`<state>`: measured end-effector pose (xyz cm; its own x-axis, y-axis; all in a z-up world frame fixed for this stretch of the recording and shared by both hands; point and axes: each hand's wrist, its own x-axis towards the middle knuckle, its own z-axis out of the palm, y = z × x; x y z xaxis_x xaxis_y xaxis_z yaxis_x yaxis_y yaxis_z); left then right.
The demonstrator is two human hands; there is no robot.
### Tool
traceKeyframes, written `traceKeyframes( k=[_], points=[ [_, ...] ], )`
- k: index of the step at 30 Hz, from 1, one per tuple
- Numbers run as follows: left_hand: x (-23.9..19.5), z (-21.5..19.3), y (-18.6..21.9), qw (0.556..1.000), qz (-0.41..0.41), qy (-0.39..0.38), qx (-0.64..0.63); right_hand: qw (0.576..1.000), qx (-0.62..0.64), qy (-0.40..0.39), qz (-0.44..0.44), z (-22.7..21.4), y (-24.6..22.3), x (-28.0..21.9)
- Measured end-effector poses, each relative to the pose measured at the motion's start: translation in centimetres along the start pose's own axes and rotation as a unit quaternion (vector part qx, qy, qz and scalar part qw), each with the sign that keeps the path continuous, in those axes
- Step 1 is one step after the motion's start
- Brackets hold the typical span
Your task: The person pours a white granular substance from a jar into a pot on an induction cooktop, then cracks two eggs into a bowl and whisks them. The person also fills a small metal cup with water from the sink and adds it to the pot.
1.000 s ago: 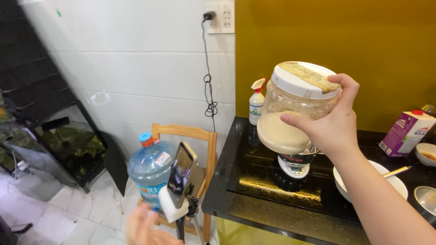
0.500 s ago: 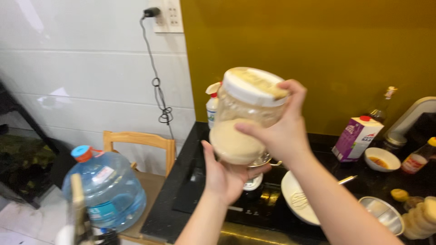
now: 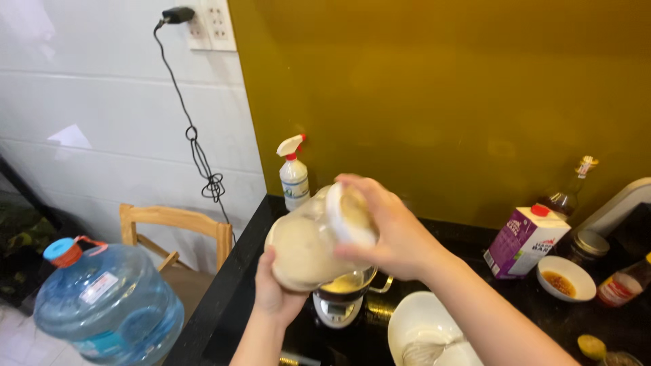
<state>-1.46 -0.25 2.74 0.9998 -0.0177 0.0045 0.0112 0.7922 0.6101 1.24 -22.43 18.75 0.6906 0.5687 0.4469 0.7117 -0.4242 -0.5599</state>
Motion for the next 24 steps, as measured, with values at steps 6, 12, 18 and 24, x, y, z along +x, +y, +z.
traceKeyframes(
  k=[6,12,18,24],
  points=[
    [3.2,2.3,2.0,0.995,-0.103,0.008,0.005,0.982,-0.034,0.004,-0.187,-2.0,2.6,2.2],
    [7.9,0.9,3.7,0.975,-0.211,-0.001,0.066,0.916,-0.178,-0.040,-0.358,-4.0,4.6,3.3],
    [7.8,-2.7,1.7,0.976,-0.202,-0.020,-0.080,0.987,-0.131,-0.002,-0.093,-7.6,10.3,4.1],
    [8.7,-3.3,-3.0,0.965,-0.168,-0.082,-0.185,0.804,0.534,-0.003,0.260,4.1,19.9,2.3]
  ],
)
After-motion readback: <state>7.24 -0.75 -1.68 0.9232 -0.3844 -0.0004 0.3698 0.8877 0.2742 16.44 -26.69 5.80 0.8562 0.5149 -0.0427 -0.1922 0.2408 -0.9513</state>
